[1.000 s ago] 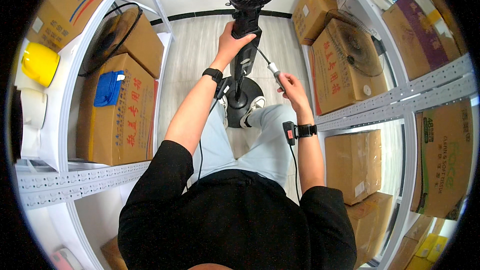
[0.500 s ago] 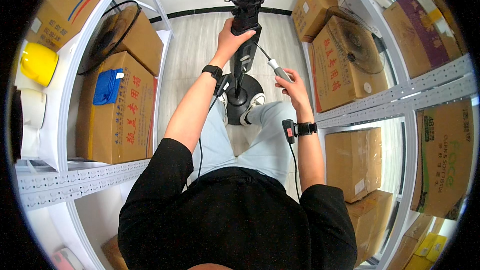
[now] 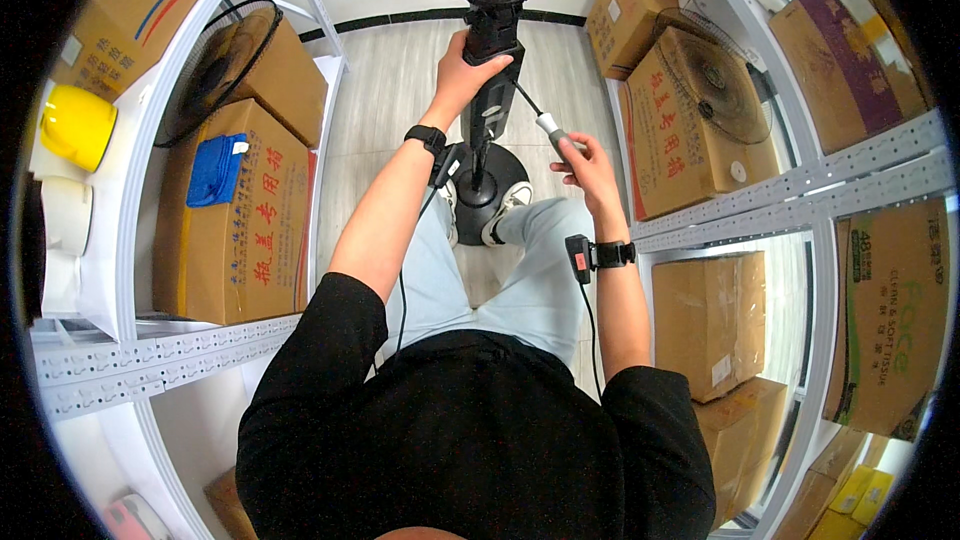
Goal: The person sits on the floor and uses a screwdriver to tighten screws on the base of a standing fan. After assembling the fan, the person wipes a white kettle and a yellow container on a nearby shelf with a blue cloth.
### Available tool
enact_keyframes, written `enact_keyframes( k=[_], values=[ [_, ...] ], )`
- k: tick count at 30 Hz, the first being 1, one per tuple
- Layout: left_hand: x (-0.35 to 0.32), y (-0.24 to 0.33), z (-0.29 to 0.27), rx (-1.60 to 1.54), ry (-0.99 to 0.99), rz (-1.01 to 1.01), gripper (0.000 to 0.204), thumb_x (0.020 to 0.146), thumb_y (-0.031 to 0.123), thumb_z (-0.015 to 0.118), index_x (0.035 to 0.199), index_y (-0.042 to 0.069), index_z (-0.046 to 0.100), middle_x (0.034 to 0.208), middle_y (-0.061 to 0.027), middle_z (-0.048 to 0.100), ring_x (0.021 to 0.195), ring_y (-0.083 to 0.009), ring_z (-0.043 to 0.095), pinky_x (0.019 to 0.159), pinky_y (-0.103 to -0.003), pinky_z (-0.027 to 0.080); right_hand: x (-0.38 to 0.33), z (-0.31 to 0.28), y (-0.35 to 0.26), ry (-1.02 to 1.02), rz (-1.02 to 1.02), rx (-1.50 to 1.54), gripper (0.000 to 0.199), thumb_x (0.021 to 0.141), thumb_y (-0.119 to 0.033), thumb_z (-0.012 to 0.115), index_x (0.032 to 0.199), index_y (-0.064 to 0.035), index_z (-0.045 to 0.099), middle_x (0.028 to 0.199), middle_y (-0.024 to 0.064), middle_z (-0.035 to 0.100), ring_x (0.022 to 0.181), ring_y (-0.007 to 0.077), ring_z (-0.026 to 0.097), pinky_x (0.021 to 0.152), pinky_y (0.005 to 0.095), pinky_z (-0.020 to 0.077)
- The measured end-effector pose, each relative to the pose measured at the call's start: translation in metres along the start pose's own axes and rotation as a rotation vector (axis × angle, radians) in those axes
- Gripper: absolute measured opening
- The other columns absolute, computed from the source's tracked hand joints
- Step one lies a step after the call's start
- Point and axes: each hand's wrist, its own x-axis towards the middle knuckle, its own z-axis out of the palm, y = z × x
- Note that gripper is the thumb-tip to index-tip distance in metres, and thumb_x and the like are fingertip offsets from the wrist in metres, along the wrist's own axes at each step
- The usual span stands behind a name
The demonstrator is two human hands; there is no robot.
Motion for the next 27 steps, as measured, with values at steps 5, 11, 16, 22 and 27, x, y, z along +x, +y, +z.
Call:
enact_keyframes(
  k=[5,11,16,22,27],
  values=[
    [-0.001,0.004,0.000,-0.020,-0.024,-0.016,0.070,0.065,0.037,0.083,0.116,0.001,0.052,0.108,-0.0149,0.065,0.101,-0.0250,0.063,0.087,-0.034,0.048,0.004,-0.007,0.002,-0.072,0.082,0.076,0.043,0.091,-0.034,0.062,0.121,-0.0049,0.051,0.102,0.0073,0.061,0.076,0.0125,0.066,0.055,0.0200,0.0404],
    [-0.001,0.005,0.000,-0.002,-0.016,-0.014,0.069,0.065,0.038,0.083,0.114,0.001,0.052,0.107,-0.0156,0.065,0.100,-0.0261,0.063,0.087,-0.034,0.049,0.001,-0.002,0.005,0.026,-0.010,0.020,0.044,0.093,-0.037,0.059,0.120,-0.0039,0.052,0.101,0.0065,0.061,0.076,0.0123,0.066,0.054,0.0205,0.0394],
    [-0.002,0.005,-0.003,-0.008,-0.025,-0.017,0.069,0.066,0.038,0.083,0.116,0.001,0.052,0.108,-0.0144,0.064,0.100,-0.0236,0.062,0.088,-0.033,0.047,0.006,-0.010,0.001,-0.058,0.096,0.093,0.047,0.091,-0.039,0.062,0.122,-0.0048,0.052,0.097,0.0065,0.061,0.078,0.0124,0.066,0.055,0.0207,0.0411],
    [-0.002,0.005,0.000,0.008,-0.016,-0.016,0.070,0.065,0.038,0.082,0.115,0.001,0.052,0.107,-0.0160,0.065,0.100,-0.0266,0.063,0.087,-0.035,0.048,0.000,-0.002,0.005,0.029,-0.082,-0.037,0.048,0.090,-0.040,0.061,0.121,-0.0045,0.053,0.097,0.0090,0.063,0.074,0.0121,0.065,0.056,0.0215,0.0430],
    [-0.001,0.002,-0.002,-0.008,-0.010,0.009,0.069,0.065,0.038,0.082,0.115,0.001,0.052,0.107,-0.0165,0.065,0.100,-0.0274,0.063,0.087,-0.035,0.049,0.004,-0.009,-0.003,-0.072,0.159,0.212,0.046,0.087,-0.032,0.069,0.119,-0.0044,0.053,0.097,0.0095,0.062,0.074,0.0135,0.065,0.059,0.0233,0.0467]
  ],
)
